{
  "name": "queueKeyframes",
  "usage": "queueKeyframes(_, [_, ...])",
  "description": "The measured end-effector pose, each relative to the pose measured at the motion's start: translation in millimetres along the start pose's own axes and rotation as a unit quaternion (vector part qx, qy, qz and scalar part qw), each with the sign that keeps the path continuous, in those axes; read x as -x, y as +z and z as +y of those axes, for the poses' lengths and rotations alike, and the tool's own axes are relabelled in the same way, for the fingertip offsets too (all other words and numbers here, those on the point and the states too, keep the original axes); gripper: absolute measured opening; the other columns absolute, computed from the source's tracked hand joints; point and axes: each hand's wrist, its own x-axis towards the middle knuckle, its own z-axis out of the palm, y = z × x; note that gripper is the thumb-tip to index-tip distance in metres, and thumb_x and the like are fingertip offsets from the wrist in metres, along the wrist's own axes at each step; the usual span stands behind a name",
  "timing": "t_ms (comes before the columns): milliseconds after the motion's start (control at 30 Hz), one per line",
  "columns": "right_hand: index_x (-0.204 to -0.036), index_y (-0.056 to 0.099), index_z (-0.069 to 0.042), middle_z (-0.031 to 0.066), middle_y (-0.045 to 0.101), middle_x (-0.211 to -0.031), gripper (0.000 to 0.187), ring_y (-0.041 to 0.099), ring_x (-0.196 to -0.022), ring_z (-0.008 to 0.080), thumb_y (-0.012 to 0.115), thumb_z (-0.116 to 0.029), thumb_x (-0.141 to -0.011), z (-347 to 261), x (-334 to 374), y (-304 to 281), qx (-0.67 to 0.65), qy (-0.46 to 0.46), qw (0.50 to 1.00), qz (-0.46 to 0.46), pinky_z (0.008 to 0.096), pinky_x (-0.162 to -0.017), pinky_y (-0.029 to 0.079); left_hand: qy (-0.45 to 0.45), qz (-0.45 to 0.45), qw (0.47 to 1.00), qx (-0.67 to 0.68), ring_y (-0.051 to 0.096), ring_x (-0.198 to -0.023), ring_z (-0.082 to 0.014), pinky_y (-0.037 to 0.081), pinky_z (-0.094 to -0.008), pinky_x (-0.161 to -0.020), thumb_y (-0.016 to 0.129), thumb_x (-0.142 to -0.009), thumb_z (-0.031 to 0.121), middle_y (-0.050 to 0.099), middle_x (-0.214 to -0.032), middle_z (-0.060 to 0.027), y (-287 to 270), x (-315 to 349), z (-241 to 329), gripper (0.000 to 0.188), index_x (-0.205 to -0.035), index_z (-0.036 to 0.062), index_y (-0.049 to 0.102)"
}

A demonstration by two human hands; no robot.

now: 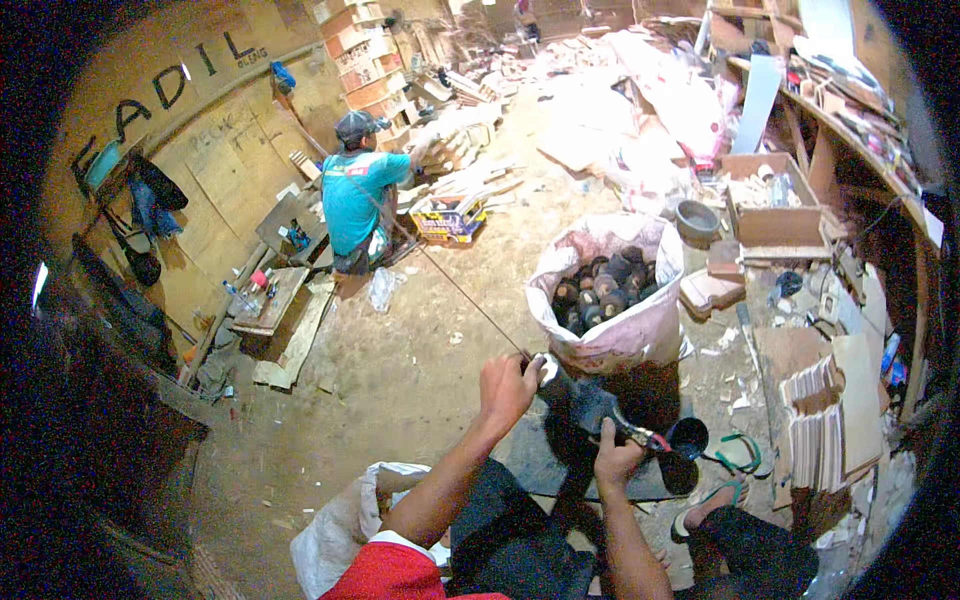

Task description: The person sits on the floor and repeatedly picks up small wooden discs, threads them onto a long rod, and then uses a brush to apply a dark coating to the rod. The coated rod is then placed into a sack.

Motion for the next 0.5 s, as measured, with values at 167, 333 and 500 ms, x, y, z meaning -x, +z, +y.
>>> queueKeyframes(167, [-0.093, 0.066, 0.007, 0.0128, 0.069, -0.090, 0.035, 0.063, -0.071, 0.0219, 0.078, -0.024, -0.084, 21, 2, 9, -0.098, -0.119, 0.985, -0.077, 0.0372, -0.075, 0.052, 0.008, -0.006, 1.000, -0.012, 0.065, -0.066, -0.0387, 0.049, -0.0469, -0.062, 0.067, -0.086, 0.027, 0.067, -0.074, -0.0217, 3, 3, -4, 0.029, -0.081, -0.0014, 0.071])
queueKeyframes(333, [-0.087, 0.065, 0.007, 0.0137, 0.067, -0.084, 0.036, 0.064, -0.070, 0.0229, 0.076, -0.028, -0.085, 78, -18, 8, 0.028, -0.184, 0.980, 0.064, 0.0412, -0.068, 0.049, 0.035, 0.027, 0.999, -0.009, 0.064, -0.068, -0.0398, 0.050, -0.0471, -0.062, 0.069, -0.085, 0.028, 0.066, -0.073, -0.0211, 1, 0, -7, 0.028, -0.084, 0.0007, 0.073])
queueKeyframes(500, [-0.092, 0.062, 0.007, 0.0167, 0.066, -0.080, 0.040, 0.064, -0.070, 0.0291, 0.075, -0.030, -0.085, 179, -36, -34, 0.139, -0.022, 0.990, 0.003, 0.0451, -0.070, 0.050, 0.022, -0.057, 0.998, 0.013, 0.064, -0.062, -0.0382, 0.048, -0.0455, -0.058, 0.067, -0.086, 0.031, 0.065, -0.069, -0.0199, -24, 7, 6, 0.029, -0.082, 0.0025, 0.073])
